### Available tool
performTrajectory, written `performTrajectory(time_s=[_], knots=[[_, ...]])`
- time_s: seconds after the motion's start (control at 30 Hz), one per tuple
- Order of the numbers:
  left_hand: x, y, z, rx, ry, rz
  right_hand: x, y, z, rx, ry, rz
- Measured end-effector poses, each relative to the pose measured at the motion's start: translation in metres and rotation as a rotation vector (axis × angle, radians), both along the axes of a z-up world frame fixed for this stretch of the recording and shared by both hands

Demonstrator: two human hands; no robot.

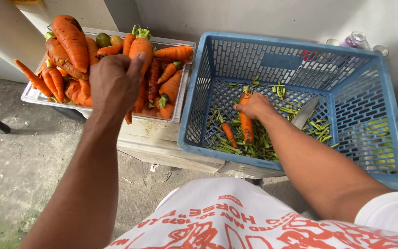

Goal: The person is sorting chayote from a crate and then using a kitchen knife to peel carrots.

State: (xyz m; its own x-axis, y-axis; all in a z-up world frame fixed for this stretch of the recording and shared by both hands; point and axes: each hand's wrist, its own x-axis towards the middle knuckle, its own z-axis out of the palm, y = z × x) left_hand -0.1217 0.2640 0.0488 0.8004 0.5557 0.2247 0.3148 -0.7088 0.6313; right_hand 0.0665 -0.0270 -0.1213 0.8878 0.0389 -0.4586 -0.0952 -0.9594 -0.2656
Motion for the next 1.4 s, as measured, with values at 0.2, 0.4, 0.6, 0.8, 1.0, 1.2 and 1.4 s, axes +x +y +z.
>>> performTrajectory(time_s=[0.2, 0.4, 0.6, 0.8, 1.0, 1.2, 1.4], knots=[[0.016, 0.003, -0.017, 0.054, -0.126, -0.254, 0.003, -0.007, -0.007, -0.027, -0.059, -0.023], [0.013, 0.025, -0.005, 0.269, 0.005, -0.143, -0.005, -0.017, -0.018, 0.057, -0.169, -0.053], [0.014, 0.030, -0.001, 0.203, 0.338, -0.078, -0.023, -0.021, 0.011, 0.221, -0.349, -0.083], [0.016, 0.049, -0.022, 0.237, 0.161, -0.145, -0.047, 0.018, 0.070, 0.498, -0.551, 0.118], [0.007, -0.009, 0.003, -0.256, 0.011, -0.115, -0.077, 0.075, 0.149, 0.912, -0.292, 0.234], [0.024, -0.076, -0.013, -0.644, -0.335, -0.612, -0.069, 0.069, 0.167, 1.711, 0.213, 0.146], [0.066, -0.100, 0.020, -0.388, -0.270, -0.548, -0.079, 0.009, 0.162, 1.507, -0.345, 0.096]])
